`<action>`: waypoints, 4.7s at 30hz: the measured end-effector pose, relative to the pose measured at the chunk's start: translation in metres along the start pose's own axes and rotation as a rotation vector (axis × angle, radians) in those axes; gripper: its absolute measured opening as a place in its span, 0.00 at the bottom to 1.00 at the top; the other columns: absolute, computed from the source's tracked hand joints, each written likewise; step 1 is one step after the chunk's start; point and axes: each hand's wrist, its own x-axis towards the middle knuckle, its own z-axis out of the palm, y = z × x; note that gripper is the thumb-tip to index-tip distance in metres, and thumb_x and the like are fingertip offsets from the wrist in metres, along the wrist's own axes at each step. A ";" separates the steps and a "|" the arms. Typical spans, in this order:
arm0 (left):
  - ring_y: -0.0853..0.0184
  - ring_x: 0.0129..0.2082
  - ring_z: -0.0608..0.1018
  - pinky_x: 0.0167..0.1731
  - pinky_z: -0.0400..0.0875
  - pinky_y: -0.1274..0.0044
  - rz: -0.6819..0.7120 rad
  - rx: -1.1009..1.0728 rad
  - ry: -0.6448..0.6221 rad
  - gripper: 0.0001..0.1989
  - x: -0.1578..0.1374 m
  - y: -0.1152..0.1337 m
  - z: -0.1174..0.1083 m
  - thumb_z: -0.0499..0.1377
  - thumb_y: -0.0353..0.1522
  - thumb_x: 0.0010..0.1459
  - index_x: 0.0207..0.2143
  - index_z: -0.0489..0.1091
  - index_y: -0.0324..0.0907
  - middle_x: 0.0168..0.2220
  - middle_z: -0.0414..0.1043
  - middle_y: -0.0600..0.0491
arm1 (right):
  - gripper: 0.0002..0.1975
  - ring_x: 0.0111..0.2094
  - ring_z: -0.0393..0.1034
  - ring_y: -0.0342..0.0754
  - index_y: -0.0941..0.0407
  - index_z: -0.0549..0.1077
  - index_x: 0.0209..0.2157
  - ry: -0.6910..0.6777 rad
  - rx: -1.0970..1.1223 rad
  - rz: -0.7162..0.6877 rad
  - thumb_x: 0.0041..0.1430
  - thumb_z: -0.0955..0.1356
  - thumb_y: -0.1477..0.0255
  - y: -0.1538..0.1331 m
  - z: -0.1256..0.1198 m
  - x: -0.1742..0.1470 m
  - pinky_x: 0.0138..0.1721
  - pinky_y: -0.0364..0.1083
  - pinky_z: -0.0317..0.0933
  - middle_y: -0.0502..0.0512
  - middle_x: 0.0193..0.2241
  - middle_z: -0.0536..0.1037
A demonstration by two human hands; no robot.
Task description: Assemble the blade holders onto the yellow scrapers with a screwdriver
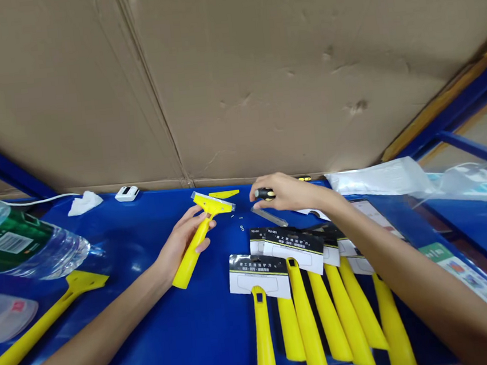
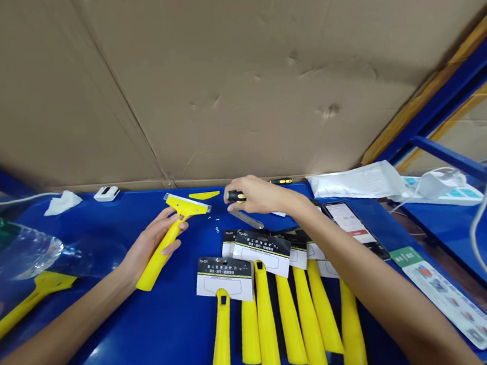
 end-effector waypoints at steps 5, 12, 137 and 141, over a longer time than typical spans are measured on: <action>0.75 0.19 0.71 0.12 0.62 0.85 0.039 -0.012 0.092 0.16 0.004 0.001 -0.006 0.65 0.27 0.67 0.55 0.72 0.41 0.36 0.78 0.49 | 0.10 0.54 0.79 0.58 0.55 0.82 0.51 -0.068 0.019 -0.074 0.71 0.74 0.68 0.000 0.030 0.021 0.58 0.54 0.66 0.63 0.53 0.84; 0.74 0.19 0.71 0.13 0.63 0.85 0.094 -0.017 0.135 0.13 0.007 0.003 -0.012 0.64 0.26 0.66 0.52 0.72 0.39 0.36 0.79 0.48 | 0.10 0.49 0.80 0.55 0.55 0.83 0.46 -0.225 0.077 -0.168 0.64 0.79 0.69 0.003 0.045 0.058 0.54 0.51 0.66 0.57 0.47 0.86; 0.74 0.20 0.71 0.15 0.64 0.83 0.159 0.086 0.101 0.20 0.013 0.008 -0.024 0.70 0.30 0.62 0.56 0.74 0.41 0.38 0.79 0.48 | 0.42 0.42 0.83 0.53 0.37 0.75 0.68 -0.293 -0.254 -0.192 0.55 0.73 0.83 -0.099 0.029 -0.077 0.32 0.50 0.66 0.54 0.70 0.75; 0.73 0.21 0.73 0.15 0.64 0.83 0.168 0.090 0.127 0.22 0.012 0.006 -0.021 0.70 0.29 0.60 0.56 0.74 0.40 0.38 0.79 0.47 | 0.43 0.34 0.81 0.50 0.40 0.70 0.72 -0.302 -0.472 -0.337 0.59 0.70 0.83 -0.110 0.050 -0.091 0.24 0.50 0.59 0.59 0.68 0.77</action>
